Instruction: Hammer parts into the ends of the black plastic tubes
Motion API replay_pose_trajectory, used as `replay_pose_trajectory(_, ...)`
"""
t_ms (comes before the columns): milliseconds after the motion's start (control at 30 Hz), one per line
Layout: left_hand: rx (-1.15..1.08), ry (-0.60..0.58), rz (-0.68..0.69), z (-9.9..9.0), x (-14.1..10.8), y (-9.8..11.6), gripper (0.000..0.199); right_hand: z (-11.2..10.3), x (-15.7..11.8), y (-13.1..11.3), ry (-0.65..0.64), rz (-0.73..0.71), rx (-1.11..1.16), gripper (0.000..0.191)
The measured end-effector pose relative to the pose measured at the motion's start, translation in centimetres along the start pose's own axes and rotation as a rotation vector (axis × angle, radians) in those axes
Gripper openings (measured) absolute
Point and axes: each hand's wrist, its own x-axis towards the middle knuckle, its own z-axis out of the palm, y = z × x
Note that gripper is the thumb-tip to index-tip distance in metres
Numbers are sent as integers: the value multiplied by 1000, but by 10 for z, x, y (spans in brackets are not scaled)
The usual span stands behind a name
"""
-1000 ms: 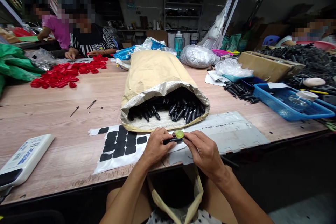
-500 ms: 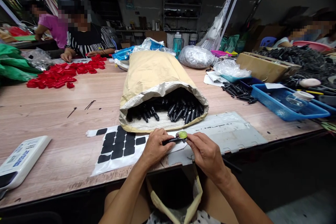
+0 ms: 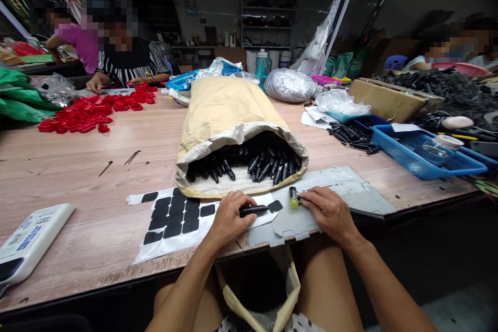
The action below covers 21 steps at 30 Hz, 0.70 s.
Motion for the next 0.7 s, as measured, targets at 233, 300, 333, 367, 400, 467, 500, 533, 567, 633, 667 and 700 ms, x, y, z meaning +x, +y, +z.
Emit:
replay_pose_trajectory(233,-25,5,-19,0,1,1,19,-1,2,5,7,38,42,33)
replay_pose_trajectory(300,-27,2,-16,0,0,1,19,-5,6,-8,42,38,60,41)
replay_pose_trajectory(333,-28,-1,-12,-1,0,0,19,-7,9,-16,56,32,72,43)
replay_pose_trajectory(367,-29,-4,-9,-1,0,0,18,-8,12,-26,61,22,86,42)
replay_pose_trajectory(400,-33,-7,-6,-1,-1,0,18,-8,16,-35,49,8,96,40)
replay_pose_trajectory(467,-48,-11,0,-1,-1,-1,17,-5,23,-54,-17,-33,100,33)
replay_pose_trajectory(500,-56,-12,5,-1,-2,-2,16,-3,26,-62,-63,-48,95,30)
replay_pose_trajectory(533,-63,-14,11,-2,-2,-2,15,0,30,-68,-113,-62,88,28)
replay_pose_trajectory(567,-69,-16,19,-2,-2,-3,14,4,32,-73,-160,-74,81,27)
replay_pose_trajectory(633,-72,-23,34,-2,-2,-4,12,11,37,-79,-237,-100,72,26)
replay_pose_trajectory(667,-71,-26,41,-2,-2,-4,12,13,38,-80,-267,-114,72,26)
replay_pose_trajectory(700,-69,-31,48,-2,-2,-4,12,16,40,-81,-291,-127,76,26)
